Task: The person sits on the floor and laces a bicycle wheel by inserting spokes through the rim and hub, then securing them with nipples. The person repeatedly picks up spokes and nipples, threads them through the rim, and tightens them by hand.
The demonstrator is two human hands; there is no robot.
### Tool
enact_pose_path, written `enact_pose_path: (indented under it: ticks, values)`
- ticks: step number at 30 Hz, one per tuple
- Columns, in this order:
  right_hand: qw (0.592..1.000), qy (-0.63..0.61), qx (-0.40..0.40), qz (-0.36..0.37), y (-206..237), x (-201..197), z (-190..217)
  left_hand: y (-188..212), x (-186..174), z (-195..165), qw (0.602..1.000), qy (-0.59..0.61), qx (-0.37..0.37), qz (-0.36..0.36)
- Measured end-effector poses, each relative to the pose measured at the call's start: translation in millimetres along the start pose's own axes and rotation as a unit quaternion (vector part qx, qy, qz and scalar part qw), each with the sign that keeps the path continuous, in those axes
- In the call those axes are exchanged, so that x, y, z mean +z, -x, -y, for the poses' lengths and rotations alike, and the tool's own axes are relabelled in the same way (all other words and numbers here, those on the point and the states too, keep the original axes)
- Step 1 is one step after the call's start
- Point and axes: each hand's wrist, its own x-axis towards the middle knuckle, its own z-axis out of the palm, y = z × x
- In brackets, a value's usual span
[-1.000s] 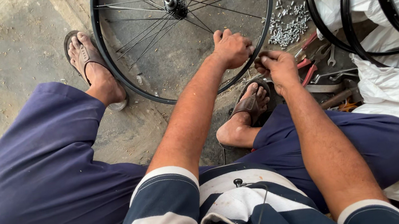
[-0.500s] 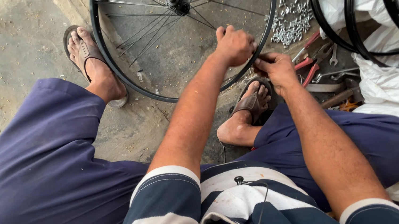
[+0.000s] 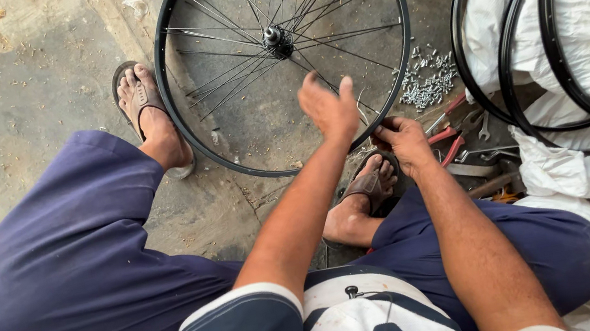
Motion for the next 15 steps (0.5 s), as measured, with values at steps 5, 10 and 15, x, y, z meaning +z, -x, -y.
enact_pose_path:
  ticks: [5, 10, 15]
  values:
    - [0.999, 0.003, -0.030, -0.011, -14, -1, 8, -9, -13, 38, 0.842, 0.387, -0.232, 0.295]
    - [0.996, -0.023, -0.072, -0.039, -30, 8, 21, -36, -73, 54, 0.749, 0.242, -0.264, 0.557]
    - [0.991, 0.009, -0.074, -0.110, -28, 5, 22, -27, -62, 36, 0.767, 0.288, -0.261, 0.511]
